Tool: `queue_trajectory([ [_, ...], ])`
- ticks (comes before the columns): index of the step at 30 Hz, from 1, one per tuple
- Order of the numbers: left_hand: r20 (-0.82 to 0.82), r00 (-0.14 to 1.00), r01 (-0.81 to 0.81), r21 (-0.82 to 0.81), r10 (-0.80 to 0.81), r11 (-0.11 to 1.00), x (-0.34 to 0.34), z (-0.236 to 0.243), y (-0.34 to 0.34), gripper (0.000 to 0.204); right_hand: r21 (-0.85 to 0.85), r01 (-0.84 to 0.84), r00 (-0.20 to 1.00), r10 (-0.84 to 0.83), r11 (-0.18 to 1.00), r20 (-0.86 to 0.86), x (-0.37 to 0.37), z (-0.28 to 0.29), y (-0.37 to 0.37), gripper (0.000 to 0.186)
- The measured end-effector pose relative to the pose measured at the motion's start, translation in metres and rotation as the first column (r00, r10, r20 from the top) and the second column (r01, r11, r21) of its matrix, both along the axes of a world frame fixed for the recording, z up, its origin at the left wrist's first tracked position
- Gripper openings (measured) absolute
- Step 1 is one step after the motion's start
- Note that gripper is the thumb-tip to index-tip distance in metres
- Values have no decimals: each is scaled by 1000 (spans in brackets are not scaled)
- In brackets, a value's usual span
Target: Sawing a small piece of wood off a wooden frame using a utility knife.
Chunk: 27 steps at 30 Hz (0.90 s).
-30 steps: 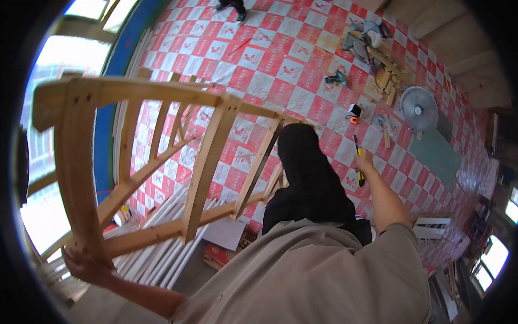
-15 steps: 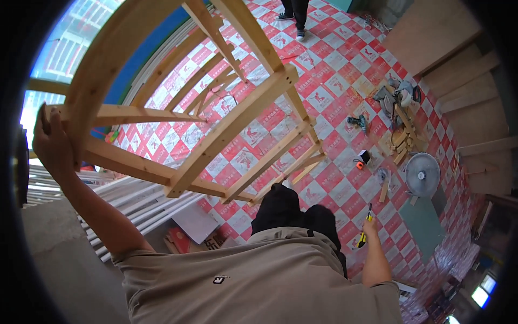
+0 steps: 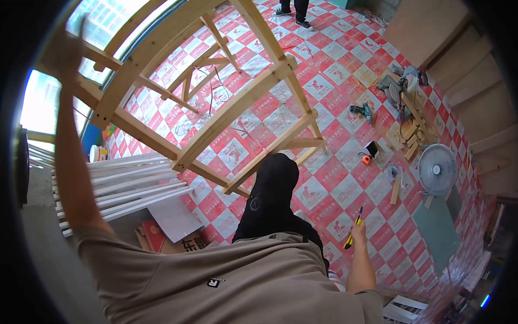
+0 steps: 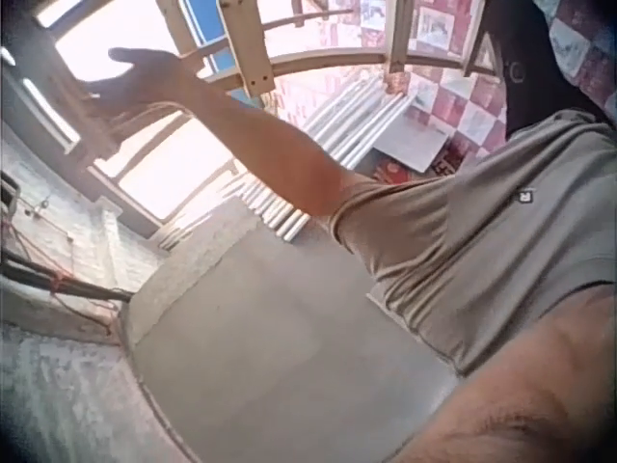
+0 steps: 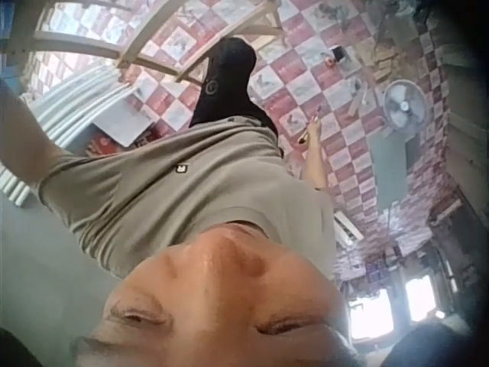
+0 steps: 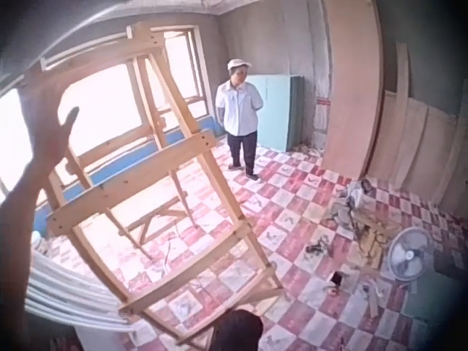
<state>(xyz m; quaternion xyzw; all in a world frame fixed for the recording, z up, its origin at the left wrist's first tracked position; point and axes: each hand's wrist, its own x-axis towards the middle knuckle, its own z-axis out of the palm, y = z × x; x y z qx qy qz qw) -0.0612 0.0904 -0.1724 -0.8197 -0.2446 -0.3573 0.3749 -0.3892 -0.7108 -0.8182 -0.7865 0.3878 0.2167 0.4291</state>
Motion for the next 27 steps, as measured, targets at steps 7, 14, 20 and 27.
queue_trajectory([
  [7,-201,939,146,-501,-279,853,-29,-121,-105,63,82,95,954,-68,992,-292,-188,18,-1,12],
  [14,-275,917,81,-583,-290,808,-27,-119,-107,57,28,301,938,-291,953,-189,-221,19,-39,12],
  [20,-332,907,38,-551,-261,833,-24,-123,-113,66,128,242,968,-229,962,-106,-165,16,-21,7],
  [27,-200,918,261,-349,-343,900,-33,-145,-93,64,137,41,990,-22,990,-136,-45,49,40,8],
])
